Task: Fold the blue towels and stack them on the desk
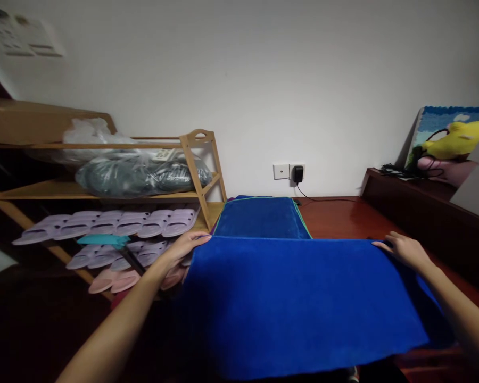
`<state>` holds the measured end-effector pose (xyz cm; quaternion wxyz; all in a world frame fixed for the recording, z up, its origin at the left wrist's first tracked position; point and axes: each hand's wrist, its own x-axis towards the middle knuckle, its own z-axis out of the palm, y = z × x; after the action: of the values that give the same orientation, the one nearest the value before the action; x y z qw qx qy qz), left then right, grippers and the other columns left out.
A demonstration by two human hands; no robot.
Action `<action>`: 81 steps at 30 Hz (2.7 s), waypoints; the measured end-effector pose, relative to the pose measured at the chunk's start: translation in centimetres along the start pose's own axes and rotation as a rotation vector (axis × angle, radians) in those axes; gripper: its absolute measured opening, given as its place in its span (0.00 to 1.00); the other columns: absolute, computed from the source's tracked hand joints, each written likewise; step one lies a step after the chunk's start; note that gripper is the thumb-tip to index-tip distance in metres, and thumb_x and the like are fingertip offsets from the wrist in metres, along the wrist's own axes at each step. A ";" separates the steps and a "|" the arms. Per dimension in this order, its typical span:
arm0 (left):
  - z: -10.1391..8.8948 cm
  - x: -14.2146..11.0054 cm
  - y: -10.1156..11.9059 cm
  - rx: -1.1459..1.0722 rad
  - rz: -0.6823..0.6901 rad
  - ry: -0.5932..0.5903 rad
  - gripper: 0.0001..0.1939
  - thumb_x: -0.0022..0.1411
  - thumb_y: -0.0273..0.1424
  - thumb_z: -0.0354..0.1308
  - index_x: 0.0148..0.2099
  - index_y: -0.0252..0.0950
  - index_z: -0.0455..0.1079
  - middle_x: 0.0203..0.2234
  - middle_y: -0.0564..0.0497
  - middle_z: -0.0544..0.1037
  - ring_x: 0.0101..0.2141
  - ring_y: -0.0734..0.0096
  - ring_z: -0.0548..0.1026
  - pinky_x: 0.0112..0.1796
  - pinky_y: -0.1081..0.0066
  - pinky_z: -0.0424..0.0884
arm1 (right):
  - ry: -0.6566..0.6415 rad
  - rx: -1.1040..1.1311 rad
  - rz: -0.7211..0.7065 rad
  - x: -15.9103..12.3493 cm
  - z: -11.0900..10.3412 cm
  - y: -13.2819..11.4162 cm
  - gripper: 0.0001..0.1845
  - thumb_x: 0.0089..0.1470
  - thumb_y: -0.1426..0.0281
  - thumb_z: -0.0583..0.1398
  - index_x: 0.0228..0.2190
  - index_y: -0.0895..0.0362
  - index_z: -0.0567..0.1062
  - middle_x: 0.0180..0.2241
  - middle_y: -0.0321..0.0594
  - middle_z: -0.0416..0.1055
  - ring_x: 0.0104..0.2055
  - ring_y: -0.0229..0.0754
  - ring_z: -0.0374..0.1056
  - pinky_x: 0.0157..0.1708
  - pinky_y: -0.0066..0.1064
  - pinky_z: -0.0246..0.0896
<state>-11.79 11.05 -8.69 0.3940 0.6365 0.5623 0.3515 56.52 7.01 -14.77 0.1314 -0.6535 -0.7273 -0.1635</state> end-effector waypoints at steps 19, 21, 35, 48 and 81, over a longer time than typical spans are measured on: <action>1.3 6.0 -2.4 0.339 0.180 0.228 0.20 0.48 0.47 0.60 0.30 0.34 0.75 0.28 0.49 0.76 0.34 0.60 0.72 0.39 0.68 0.65 | 0.024 -0.096 -0.064 7.1 7.3 2.0 0.33 0.57 0.45 0.42 0.29 0.59 0.70 0.31 0.49 0.67 0.33 0.47 0.62 0.36 0.37 0.54; 1.3 6.2 -3.4 0.401 0.171 0.255 0.17 0.47 0.43 0.60 0.30 0.33 0.74 0.28 0.48 0.74 0.33 0.61 0.72 0.39 0.67 0.66 | -0.004 -0.089 -0.026 6.7 7.7 2.6 0.31 0.57 0.47 0.43 0.34 0.59 0.71 0.34 0.51 0.68 0.36 0.49 0.63 0.37 0.38 0.54; 10.0 -1.3 1.1 1.066 0.593 0.045 0.34 0.67 0.45 0.41 0.68 0.33 0.39 0.65 0.41 0.49 0.63 0.58 0.47 0.59 0.55 0.49 | -0.249 0.130 0.120 2.6 4.8 -7.5 0.38 0.57 0.44 0.40 0.63 0.48 0.46 0.66 0.43 0.40 0.66 0.50 0.37 0.60 0.52 0.40; 7.3 -12.5 -0.4 1.058 0.577 -0.123 0.32 0.66 0.42 0.48 0.67 0.47 0.40 0.64 0.50 0.51 0.61 0.59 0.54 0.56 0.56 0.58 | -0.221 0.136 0.010 -3.2 -0.1 -9.2 0.35 0.59 0.47 0.42 0.64 0.46 0.44 0.66 0.39 0.37 0.66 0.47 0.36 0.61 0.49 0.41; 10.3 -13.8 0.8 1.235 0.482 -0.148 0.16 0.47 0.21 0.56 0.40 0.37 0.70 0.37 0.46 0.75 0.40 0.55 0.70 0.44 0.55 0.65 | -0.277 0.252 -0.124 -10.3 -2.3 -10.5 0.35 0.57 0.47 0.47 0.62 0.42 0.48 0.65 0.34 0.42 0.66 0.50 0.40 0.61 0.49 0.43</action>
<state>-3.95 -3.74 -12.54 -0.0947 0.8755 0.4738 -0.0016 47.17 -4.27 -17.56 0.1006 -0.6019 -0.7921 0.0127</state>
